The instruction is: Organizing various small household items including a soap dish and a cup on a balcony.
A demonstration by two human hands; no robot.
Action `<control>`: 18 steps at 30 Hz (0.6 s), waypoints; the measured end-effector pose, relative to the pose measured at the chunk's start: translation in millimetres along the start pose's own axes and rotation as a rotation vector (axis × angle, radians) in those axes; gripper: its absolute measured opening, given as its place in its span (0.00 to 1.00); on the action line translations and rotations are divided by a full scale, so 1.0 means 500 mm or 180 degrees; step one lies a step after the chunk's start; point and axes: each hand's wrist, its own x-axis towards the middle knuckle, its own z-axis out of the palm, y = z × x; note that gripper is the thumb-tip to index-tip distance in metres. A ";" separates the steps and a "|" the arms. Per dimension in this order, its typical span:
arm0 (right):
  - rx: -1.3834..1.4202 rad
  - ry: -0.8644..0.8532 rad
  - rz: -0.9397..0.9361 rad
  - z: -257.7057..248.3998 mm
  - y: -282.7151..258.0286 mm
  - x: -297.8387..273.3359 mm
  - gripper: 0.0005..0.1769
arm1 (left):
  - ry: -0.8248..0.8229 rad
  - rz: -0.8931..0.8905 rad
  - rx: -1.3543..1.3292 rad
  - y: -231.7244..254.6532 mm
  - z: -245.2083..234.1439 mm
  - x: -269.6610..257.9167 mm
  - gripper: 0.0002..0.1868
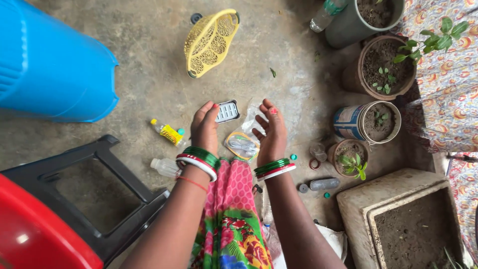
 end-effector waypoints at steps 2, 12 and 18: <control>-0.0051 0.0022 0.0001 -0.006 0.021 0.007 0.33 | 0.0084 -0.0270 0.0090 0.002 0.000 0.000 0.32; -0.0165 0.0088 0.0147 -0.035 0.149 0.062 0.32 | 0.0079 -0.0637 0.0232 -0.102 -0.027 0.048 0.31; -0.0170 0.0113 0.0159 -0.062 0.238 0.114 0.33 | -0.0115 -0.0129 0.0078 -0.257 -0.081 0.126 0.30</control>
